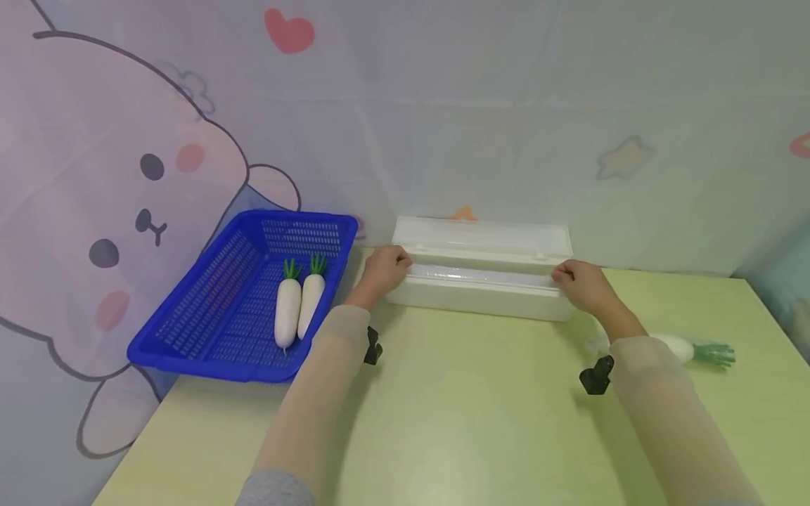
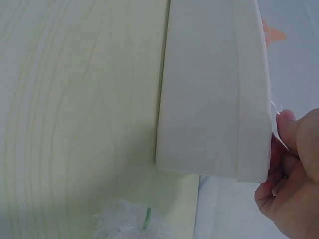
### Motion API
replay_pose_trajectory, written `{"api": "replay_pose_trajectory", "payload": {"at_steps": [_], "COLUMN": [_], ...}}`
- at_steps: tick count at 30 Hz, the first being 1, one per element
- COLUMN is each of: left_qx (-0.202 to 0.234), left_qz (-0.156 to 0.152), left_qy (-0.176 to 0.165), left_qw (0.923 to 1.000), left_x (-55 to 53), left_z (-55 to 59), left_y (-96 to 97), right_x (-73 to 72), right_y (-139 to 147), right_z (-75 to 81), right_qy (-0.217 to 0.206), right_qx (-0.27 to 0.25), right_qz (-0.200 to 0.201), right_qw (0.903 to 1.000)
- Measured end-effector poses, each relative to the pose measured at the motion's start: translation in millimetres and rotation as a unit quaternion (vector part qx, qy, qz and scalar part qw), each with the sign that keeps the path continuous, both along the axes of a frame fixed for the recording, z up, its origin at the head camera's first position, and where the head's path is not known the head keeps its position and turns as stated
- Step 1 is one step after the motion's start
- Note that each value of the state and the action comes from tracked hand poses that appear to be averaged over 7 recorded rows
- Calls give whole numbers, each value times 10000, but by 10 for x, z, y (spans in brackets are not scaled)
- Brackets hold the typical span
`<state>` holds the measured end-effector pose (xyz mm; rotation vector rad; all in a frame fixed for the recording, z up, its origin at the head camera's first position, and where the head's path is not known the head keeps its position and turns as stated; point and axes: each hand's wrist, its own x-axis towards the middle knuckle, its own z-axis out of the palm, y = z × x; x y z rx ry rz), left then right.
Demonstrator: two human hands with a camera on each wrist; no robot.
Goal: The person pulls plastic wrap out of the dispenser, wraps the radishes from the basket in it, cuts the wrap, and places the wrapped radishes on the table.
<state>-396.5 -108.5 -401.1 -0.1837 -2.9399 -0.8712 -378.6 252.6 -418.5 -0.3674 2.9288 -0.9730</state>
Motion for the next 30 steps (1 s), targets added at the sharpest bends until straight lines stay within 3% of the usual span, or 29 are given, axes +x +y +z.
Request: {"api": "replay_pose_trajectory", "payload": {"at_steps": [11, 16, 22, 30], "left_qx": [248, 793, 1664, 2067], "left_qz": [12, 100, 142, 65], "left_qy": [114, 104, -126, -351], "left_qw": [9996, 9967, 9859, 9778], "left_x": [-67, -89, -83, -83], "left_z": [-28, -28, -9, 67], "left_y": [60, 88, 96, 96], "right_x": [2, -38, -38, -17], "right_y": [19, 45, 30, 39], "right_z": [17, 35, 77, 148], "right_qy": [66, -65, -302, -471], "right_qx": [-498, -815, -1237, -1702], "right_qz": [-242, -490, -740, -787], "right_qw": [9984, 9954, 9891, 9811]}}
